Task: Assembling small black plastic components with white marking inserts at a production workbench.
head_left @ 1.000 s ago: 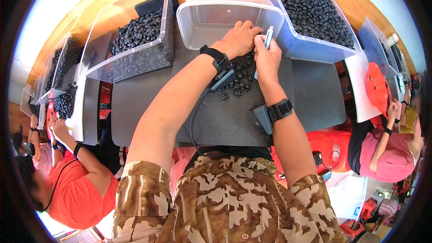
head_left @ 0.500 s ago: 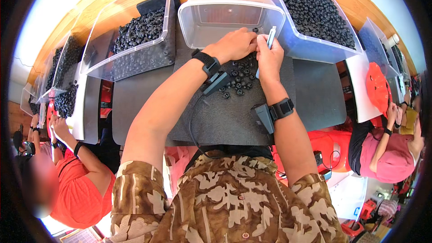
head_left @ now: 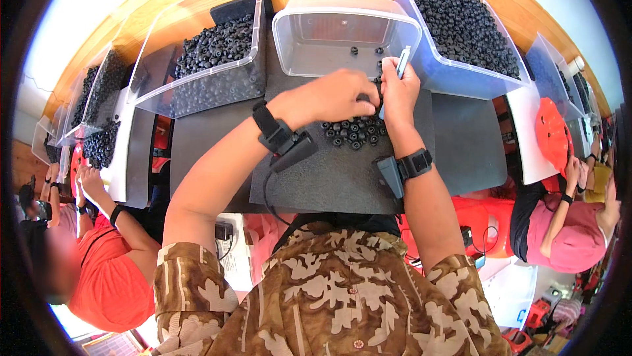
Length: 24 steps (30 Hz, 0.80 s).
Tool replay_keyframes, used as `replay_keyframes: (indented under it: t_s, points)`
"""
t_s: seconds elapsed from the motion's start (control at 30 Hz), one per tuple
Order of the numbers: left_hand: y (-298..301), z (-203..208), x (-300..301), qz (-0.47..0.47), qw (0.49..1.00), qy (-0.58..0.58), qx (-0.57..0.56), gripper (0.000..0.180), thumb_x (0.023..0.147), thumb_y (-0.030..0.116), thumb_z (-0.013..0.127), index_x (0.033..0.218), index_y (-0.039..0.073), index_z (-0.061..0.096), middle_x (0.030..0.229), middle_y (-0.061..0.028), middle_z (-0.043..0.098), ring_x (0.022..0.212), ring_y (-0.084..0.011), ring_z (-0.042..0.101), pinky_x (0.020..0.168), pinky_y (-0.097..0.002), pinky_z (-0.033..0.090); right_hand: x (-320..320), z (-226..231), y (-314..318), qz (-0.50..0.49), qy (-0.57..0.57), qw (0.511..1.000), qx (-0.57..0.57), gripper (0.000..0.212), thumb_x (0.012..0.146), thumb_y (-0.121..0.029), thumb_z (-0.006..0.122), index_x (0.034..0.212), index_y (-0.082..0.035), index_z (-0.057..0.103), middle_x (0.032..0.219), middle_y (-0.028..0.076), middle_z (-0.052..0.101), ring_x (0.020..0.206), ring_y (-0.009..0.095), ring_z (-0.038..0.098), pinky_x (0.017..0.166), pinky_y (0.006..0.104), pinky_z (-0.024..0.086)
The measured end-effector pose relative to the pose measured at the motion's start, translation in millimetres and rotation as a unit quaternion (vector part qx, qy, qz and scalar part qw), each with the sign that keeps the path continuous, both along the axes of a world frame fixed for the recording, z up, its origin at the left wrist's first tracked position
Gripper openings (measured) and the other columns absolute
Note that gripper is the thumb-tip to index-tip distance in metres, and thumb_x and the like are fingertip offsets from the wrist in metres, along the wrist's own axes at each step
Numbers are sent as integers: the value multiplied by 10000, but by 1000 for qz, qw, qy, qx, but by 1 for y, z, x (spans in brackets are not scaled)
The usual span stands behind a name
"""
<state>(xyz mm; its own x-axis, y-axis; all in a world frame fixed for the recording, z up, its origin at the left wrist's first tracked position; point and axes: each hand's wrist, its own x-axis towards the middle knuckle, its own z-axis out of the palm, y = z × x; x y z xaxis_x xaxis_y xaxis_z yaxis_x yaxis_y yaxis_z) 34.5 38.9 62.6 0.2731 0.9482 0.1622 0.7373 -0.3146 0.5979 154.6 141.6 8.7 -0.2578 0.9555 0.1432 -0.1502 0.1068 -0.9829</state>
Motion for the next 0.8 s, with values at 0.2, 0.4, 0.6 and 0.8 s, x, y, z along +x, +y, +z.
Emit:
replay_keyframes:
  t_s: [0.2, 0.4, 0.6, 0.8]
  points:
    - [47, -5, -37, 131, 979, 88, 127, 285, 813, 131, 615, 1084, 44, 615, 1075, -190, 606, 1021, -351, 572, 894, -419, 454, 1, 4, -3, -34, -49, 996, 73, 173, 875, -179, 615, 836, -11, 614, 665, -23, 537, 615, 67, 468, 590, 246, 411]
    - [77, -30, -26, 182, 974, 129, 48, 352, 794, 74, 612, 1145, 49, 596, 1097, -198, 571, 1024, -379, 558, 931, -431, 435, 2, 12, -5, -64, -38, 984, 161, 149, 885, -153, 611, 843, -9, 607, 679, -18, 531, 635, 74, 464, 604, 250, 416]
    - [88, -36, -25, 158, 978, 121, 63, 399, 775, 21, 615, 1170, 60, 582, 1060, -192, 555, 1016, -384, 555, 884, -444, 457, 6, 14, -2, -78, -36, 984, 155, 125, 892, -130, 601, 856, -10, 606, 706, -16, 543, 648, 67, 453, 608, 240, 412]
    - [98, -48, -14, 184, 971, 118, 94, 320, 836, 114, 602, 1153, 73, 587, 1077, -194, 537, 1000, -382, 559, 876, -443, 462, 6, 12, -1, -67, -33, 988, 137, 126, 901, -121, 590, 867, -1, 609, 721, -27, 546, 662, 62, 453, 600, 235, 408]
